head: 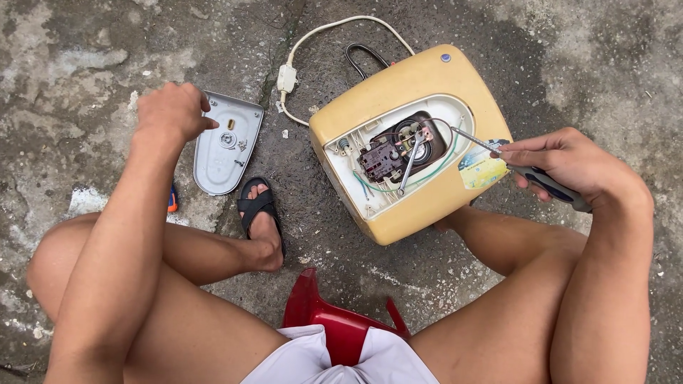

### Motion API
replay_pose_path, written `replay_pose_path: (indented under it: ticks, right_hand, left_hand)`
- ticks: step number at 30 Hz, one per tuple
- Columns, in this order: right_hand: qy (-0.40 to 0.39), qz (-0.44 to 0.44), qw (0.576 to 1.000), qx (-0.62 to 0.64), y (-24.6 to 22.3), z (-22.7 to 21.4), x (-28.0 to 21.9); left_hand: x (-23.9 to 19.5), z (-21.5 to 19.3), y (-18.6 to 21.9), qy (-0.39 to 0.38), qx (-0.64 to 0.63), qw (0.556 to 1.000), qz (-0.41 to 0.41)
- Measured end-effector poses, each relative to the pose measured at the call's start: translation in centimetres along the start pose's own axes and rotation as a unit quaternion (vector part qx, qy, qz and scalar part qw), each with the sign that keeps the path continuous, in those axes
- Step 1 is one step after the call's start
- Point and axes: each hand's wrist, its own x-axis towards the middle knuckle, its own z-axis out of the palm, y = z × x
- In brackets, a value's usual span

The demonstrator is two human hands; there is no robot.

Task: The person sits on a small red stool and repairs a yellow water heater placed on the concrete floor. They use a screwdriver to tighten screws on the internal components and a wrench to adjust a nut on the motor assembly. The person also handles wires and the metal backplate of the device.

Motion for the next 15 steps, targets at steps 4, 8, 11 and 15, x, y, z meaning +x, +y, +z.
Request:
replay_pose_path:
  ticks: [4,8,11,15]
  right_hand:
    - [0.007,-0.001,1.0,0.012,-0.1,0.1,-0.2]
    - [0.003,-0.015,1.0,0.025,0.8,-0.1,0.7]
    - [0.029,-0.008,1.0,0.007,0.7,0.0,0.6]
    - [0.036,-0.041,0.998,0.005,1.9,-0.2,1.4]
  left_hand:
    - [0.1,-0.3,0.2,0.007,-0.033,0.999,0.015]
    - [-0.4,-0.5,1.5,0.002,-0.039,0.998,0.045]
    - [-0.1,2.4,4.5,-0.004,-0.052,0.992,0.112]
    - [1.0,14.6,10.5,-0.102,-0.118,0.976,0.155]
